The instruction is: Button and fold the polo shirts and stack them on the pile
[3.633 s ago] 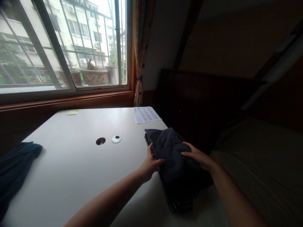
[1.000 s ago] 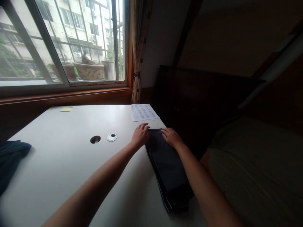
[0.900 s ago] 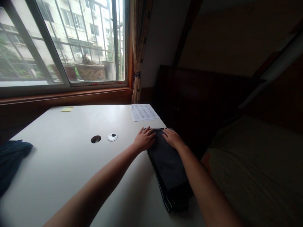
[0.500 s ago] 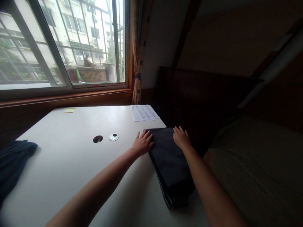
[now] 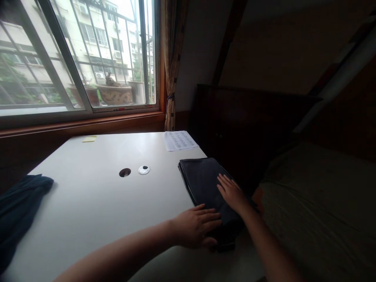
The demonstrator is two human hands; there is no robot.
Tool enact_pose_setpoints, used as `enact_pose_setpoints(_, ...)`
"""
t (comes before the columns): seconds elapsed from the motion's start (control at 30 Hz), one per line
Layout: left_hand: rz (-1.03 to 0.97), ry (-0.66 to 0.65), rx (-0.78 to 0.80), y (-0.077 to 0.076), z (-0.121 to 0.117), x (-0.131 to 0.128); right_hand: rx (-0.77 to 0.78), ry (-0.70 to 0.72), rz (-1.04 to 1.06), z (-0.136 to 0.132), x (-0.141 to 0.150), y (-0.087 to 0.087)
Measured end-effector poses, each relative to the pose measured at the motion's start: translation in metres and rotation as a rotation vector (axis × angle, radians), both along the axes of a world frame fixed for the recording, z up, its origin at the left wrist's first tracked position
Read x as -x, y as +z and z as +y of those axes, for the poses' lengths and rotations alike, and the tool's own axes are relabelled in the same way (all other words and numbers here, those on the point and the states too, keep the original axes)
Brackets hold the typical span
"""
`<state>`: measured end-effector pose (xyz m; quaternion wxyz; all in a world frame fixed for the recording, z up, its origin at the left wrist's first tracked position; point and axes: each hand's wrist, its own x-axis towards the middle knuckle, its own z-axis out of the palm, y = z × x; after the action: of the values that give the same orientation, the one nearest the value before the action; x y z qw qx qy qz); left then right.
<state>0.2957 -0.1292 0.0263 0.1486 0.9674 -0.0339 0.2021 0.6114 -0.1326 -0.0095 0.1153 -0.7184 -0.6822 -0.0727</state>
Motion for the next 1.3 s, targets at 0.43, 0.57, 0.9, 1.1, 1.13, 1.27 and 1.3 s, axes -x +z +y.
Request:
enact_pose_setpoints(0.43, 0.09, -0.057, 0.076, -0.014, -0.039, 0.056, -0.146, -0.115, -0.013, -0.045, 0.005, 0.004)
enact_pose_setpoints(0.57, 0.124, -0.044, 0.114, -0.014, -0.043, 0.084, -0.064, 0.092, 0.07, -0.039, 0.054, 0.031)
enact_pose_setpoints(0.9, 0.22, 0.332, 0.159, -0.012, -0.016, 0.198, 0.025, 0.097, 0.047, -0.07, 0.102, 0.01)
enact_pose_setpoints(1.1, 0.093, 0.673, 0.399, 0.005, 0.001, 0.295, -0.11, 0.081, 0.006, -0.094, 0.124, 0.01)
enact_pose_setpoints(1.13, 0.059, 0.748, 0.404, 0.01, 0.005, 0.314, -0.107, 0.104, 0.011, -0.096, 0.131, 0.015)
enact_pose_setpoints(1.27, -0.125, 1.178, 0.17, 0.032, 0.03, 0.401, -0.107, 0.277, 0.064, -0.094, 0.17, 0.034)
enact_pose_setpoints(1.3, -0.143, 1.29, 0.08, 0.035, 0.037, 0.424, -0.118, 0.333, 0.081, -0.092, 0.182, 0.038)
